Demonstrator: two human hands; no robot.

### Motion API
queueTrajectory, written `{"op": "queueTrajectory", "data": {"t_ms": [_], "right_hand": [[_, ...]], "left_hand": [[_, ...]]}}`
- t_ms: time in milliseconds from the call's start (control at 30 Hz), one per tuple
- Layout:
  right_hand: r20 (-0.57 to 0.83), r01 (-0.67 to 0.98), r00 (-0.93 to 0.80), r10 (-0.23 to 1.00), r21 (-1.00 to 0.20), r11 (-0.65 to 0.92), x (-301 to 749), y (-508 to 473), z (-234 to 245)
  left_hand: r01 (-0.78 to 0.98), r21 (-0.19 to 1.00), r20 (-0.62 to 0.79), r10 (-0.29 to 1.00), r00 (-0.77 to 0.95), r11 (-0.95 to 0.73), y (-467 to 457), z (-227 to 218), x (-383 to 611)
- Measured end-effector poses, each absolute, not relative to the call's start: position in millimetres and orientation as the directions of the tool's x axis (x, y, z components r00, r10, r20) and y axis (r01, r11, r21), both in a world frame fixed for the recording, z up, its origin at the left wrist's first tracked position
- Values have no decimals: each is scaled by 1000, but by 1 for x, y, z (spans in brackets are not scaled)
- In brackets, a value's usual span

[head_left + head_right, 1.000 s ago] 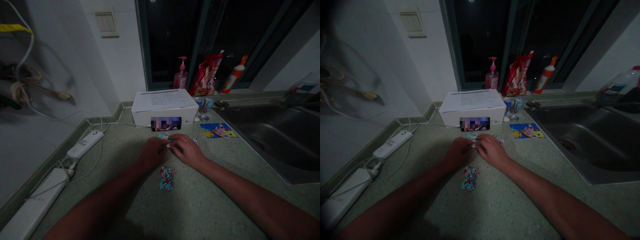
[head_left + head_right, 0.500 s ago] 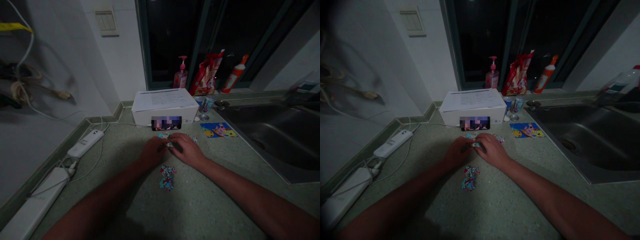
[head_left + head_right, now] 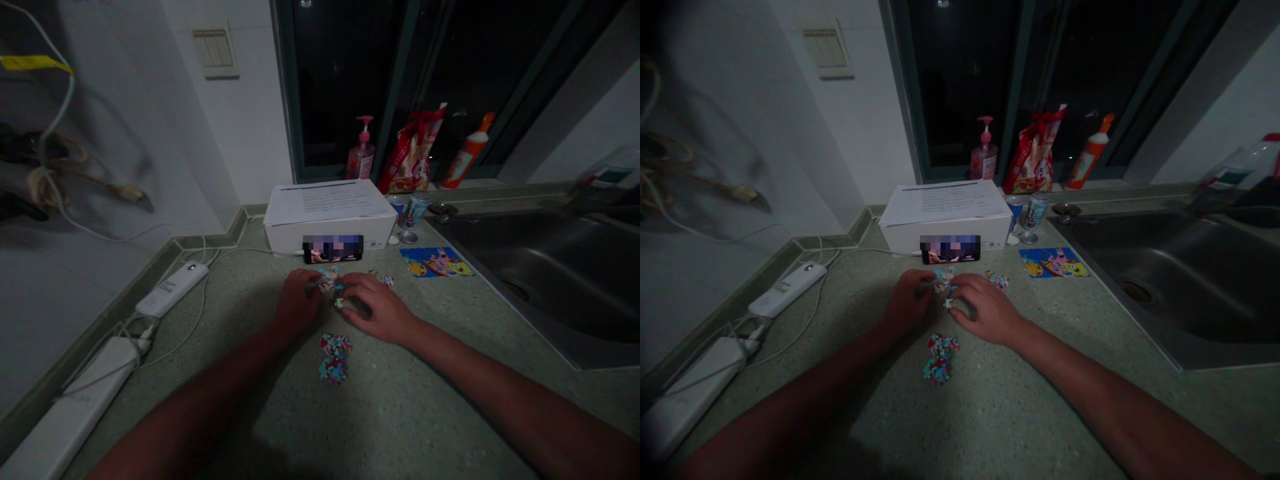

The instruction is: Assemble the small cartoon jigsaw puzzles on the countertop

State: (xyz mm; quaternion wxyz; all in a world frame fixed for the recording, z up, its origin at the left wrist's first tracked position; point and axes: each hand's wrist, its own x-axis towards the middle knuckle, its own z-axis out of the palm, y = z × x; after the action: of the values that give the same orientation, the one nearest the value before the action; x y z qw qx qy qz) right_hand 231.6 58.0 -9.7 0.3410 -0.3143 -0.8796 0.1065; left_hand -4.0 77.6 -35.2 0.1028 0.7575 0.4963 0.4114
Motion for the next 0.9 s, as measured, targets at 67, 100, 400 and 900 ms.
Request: {"op": "queueTrajectory", "data": {"t_ms": [67, 100, 400, 900], "right_hand": [[490, 405, -651, 579, -422, 811, 229, 49, -5], [471, 366, -686, 554, -435, 823, 227, 45, -2], [333, 298, -826, 456, -428, 853, 216, 22, 4], [318, 317, -819, 477, -443, 839, 215, 22, 7]], "left_hand": [[723, 525, 480, 858, 183, -448, 78, -35, -2], [746, 502, 462, 865, 196, -437, 78, -35, -1], [838, 387, 357, 901, 248, -384, 72, -26, 4], [820, 377, 395, 875, 280, -432, 73, -29, 4]]}}
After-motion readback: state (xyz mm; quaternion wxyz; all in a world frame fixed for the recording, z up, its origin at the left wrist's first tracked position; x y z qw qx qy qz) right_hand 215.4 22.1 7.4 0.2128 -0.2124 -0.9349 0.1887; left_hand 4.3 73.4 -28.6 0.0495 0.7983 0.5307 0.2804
